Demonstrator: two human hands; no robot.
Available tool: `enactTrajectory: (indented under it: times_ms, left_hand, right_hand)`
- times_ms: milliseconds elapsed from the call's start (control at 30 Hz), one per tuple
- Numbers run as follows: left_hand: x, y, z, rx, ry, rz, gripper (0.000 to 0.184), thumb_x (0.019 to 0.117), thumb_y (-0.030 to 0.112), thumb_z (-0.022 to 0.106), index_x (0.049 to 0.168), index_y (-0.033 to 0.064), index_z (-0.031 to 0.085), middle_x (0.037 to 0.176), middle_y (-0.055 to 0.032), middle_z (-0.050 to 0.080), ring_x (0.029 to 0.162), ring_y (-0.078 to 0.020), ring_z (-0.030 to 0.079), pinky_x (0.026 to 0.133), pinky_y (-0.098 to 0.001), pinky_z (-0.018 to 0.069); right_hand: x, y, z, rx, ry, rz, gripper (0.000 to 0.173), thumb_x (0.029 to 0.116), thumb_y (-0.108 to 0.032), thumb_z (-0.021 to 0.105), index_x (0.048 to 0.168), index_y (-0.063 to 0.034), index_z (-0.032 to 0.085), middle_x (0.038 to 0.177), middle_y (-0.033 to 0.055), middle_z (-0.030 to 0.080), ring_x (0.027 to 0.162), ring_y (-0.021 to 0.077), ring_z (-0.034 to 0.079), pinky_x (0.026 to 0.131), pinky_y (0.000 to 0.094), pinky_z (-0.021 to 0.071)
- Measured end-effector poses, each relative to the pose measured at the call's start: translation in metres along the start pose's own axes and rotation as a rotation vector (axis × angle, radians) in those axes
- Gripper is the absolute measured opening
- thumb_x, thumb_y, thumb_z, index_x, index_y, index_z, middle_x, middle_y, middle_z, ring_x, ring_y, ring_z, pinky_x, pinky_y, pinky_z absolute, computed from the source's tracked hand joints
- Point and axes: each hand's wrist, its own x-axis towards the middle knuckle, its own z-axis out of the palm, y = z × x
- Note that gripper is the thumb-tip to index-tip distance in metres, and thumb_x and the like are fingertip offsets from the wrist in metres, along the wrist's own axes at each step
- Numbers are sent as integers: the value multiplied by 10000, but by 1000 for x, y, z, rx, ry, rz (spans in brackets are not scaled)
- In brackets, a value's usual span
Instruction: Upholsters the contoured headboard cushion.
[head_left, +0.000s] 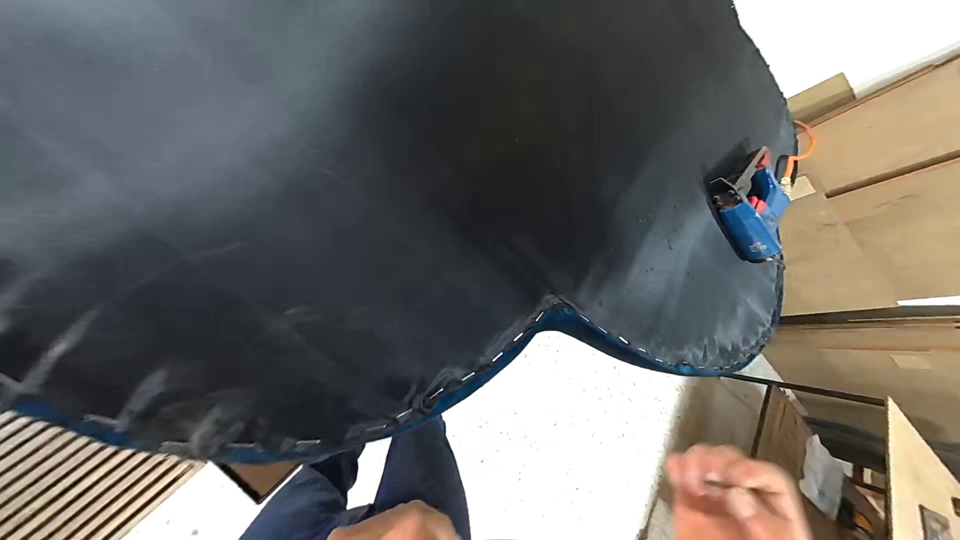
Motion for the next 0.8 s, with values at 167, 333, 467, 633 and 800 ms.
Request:
enactTrajectory:
  times_ms: [167, 333, 467, 633, 800]
  left_hand:
    - [9, 14, 8, -159, -56, 194, 653, 741, 400, 854, 1260, 55, 661, 1443, -159, 571, 1247, -272, 630, 989, -479, 593]
    - [11, 32, 20, -356, -104, 304, 684, 734, 303, 874, 1332, 70, 638, 1539, -193, 472, 1183, -297, 663, 944, -453, 625]
    - [8, 39, 17, -443, -101, 363, 711, 751, 330, 859, 1346, 26, 618, 1545, -239, 447, 1260, -348, 614, 989, -481, 606]
    - [-8, 41, 5, -444, -140, 361, 726, 755, 245, 858, 1386, 17, 582, 1560, -246, 416, 1207, -353, 636, 976, -483, 608]
    - [-11, 49, 1, -470, -202, 396, 665, 787, 290, 830, 1341, -9, 617, 1563, -261, 406, 1252, -341, 612, 988, -461, 603]
  right_hand:
    - [-100, 17, 60, 450, 150, 372, 102, 935, -113, 644, 967, -162, 727, 906, 56, 709, 772, 149, 684, 651, 297, 569]
    - [-96, -22, 129, 415, 160, 420, 155, 930, -43, 713, 1038, -154, 711, 976, 104, 769, 777, 150, 745, 684, 286, 626]
    - [-91, -26, 142, 444, 129, 458, 170, 939, -92, 722, 1087, -94, 639, 962, 117, 757, 766, 158, 739, 681, 293, 626]
    - [-96, -24, 151, 468, 123, 421, 172, 1013, -124, 636, 1125, -48, 530, 947, 183, 753, 748, 227, 756, 676, 336, 642]
    - [-100, -20, 154, 444, 24, 367, 237, 986, -161, 687, 1118, -78, 508, 901, 147, 748, 776, 228, 762, 698, 361, 646]
